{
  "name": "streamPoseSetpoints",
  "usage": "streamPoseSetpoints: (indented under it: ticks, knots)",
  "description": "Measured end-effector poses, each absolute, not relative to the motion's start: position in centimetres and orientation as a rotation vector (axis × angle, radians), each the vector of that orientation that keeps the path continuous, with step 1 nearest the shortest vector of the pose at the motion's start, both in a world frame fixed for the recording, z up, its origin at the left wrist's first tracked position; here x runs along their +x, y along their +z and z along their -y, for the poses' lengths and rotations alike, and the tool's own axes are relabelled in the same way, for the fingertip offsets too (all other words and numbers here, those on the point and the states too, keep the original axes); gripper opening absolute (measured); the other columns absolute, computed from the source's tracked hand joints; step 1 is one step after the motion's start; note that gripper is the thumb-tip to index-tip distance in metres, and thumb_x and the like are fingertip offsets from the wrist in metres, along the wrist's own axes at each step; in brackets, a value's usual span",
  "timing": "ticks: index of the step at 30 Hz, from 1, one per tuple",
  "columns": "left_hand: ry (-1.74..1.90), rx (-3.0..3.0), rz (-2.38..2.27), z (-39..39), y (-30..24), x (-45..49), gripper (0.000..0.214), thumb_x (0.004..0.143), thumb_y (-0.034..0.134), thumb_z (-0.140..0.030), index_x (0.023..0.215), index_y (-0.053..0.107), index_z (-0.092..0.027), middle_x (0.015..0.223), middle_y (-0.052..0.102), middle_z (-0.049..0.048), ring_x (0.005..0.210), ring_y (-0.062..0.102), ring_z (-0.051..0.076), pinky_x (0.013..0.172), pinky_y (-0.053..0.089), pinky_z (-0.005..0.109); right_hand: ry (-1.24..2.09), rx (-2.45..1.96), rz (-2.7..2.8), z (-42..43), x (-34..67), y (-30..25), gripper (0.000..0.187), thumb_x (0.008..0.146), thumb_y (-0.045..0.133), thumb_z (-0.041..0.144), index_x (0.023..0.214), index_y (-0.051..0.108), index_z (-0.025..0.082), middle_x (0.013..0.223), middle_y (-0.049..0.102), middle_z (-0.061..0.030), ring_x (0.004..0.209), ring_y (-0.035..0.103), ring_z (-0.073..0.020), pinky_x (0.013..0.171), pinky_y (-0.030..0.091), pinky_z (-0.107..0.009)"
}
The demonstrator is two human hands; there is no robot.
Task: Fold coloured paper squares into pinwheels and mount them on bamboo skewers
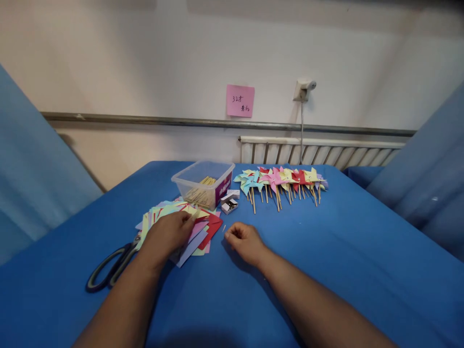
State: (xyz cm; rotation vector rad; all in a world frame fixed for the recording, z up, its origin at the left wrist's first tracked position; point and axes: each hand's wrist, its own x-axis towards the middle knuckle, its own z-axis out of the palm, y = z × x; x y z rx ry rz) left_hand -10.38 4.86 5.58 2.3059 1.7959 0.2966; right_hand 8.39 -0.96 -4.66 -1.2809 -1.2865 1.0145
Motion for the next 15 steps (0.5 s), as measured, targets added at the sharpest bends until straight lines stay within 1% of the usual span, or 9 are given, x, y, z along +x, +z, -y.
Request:
streamPoseSetpoints:
  ticks: [5,9,12,15]
  knots:
    - [0.189,2.339,-1.841,-5.19,5.25,-10.64,0.044,0.085,0.037,-0.048,0.085,0.071,-0.021,0.087,0.072,0.0087,0.079,0.062,0.024,0.063,0.037,0.029,1.011,-1.297,1.325,1.08,8.35,-4.62,0.011,0.074,0.056,0.027,0.068,0.058,0.019,0.058,0.054,0.0042,0.054,0.048,-0.0101,0.051,0.037,-0.021]
    - [0.155,2.363,-1.882,-5.32,5.25,-10.7,0.041,0.084,0.036,-0.043,0.086,0.07,-0.021,0.087,0.072,0.0095,0.076,0.061,0.024,0.058,0.034,0.029,0.984,-1.309,1.381,1.32,8.36,-4.31,0.01,0.075,0.055,0.025,0.069,0.059,0.018,0.059,0.055,0.0044,0.054,0.048,-0.0096,0.052,0.037,-0.02]
    - [0.146,2.358,-1.906,-5.27,5.38,-10.62,0.038,0.083,0.037,-0.04,0.081,0.07,-0.021,0.081,0.071,0.0095,0.071,0.06,0.024,0.057,0.032,0.03,0.95,-1.327,1.433,1.49,8.38,-4.06,0.009,0.075,0.055,0.023,0.07,0.06,0.018,0.061,0.057,0.0043,0.055,0.049,-0.0094,0.053,0.037,-0.02]
    - [0.146,2.352,-1.903,-5.15,5.48,-10.49,0.038,0.083,0.036,-0.039,0.074,0.068,-0.021,0.077,0.07,0.0089,0.068,0.059,0.023,0.056,0.031,0.03,0.905,-1.351,1.498,1.57,8.4,-3.98,0.008,0.075,0.054,0.021,0.069,0.06,0.018,0.063,0.059,0.0042,0.057,0.051,-0.0095,0.054,0.036,-0.02]
